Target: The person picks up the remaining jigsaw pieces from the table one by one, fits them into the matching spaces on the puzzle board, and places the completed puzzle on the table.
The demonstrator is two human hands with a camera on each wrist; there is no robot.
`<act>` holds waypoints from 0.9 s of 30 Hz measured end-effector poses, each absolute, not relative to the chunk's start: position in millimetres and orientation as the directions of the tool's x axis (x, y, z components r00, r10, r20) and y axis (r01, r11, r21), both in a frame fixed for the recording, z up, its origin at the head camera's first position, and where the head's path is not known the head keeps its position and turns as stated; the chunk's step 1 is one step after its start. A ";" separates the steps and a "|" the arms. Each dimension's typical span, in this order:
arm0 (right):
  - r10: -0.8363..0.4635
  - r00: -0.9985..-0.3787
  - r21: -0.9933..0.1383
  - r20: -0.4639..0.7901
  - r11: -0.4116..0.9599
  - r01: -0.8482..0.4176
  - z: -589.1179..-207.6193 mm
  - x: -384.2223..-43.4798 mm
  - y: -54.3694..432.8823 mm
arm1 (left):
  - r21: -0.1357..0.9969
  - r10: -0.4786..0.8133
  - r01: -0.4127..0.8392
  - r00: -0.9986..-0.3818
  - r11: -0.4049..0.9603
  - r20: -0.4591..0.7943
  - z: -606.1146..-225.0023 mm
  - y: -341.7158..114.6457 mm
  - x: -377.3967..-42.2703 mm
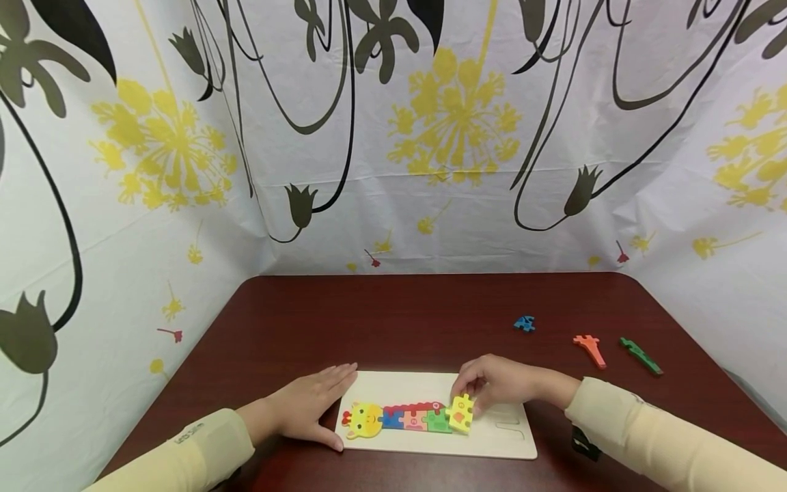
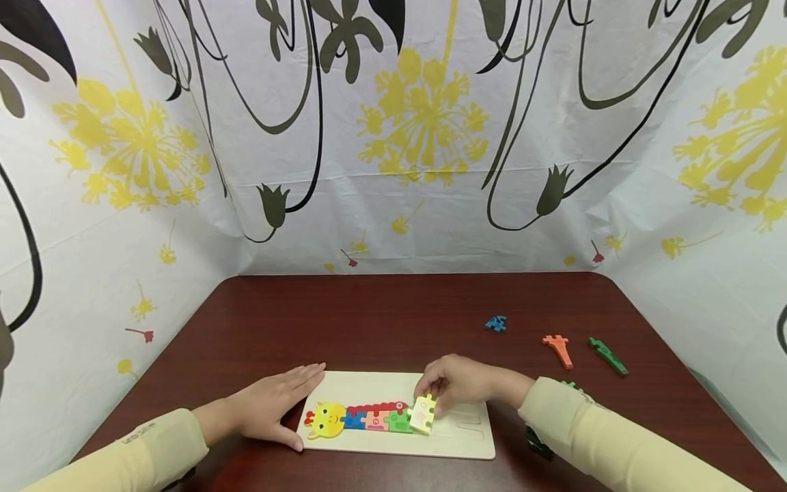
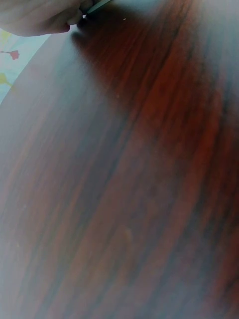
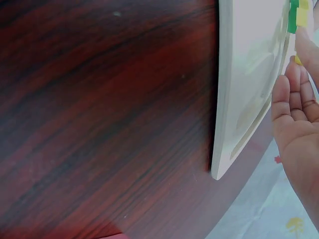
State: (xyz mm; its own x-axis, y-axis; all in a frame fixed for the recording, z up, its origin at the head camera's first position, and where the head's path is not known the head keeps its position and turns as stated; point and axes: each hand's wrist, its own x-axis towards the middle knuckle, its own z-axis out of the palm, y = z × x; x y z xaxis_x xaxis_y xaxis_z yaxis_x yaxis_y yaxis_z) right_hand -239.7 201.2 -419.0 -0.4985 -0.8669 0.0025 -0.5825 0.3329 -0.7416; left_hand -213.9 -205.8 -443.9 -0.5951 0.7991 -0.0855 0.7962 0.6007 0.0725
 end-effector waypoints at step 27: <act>-0.837 -0.540 -0.761 -0.091 0.408 -0.504 -417.5 -238.4 197.0 | 0.076 0.809 0.806 -0.585 0.588 -0.059 -447.2 -206.8 -214.6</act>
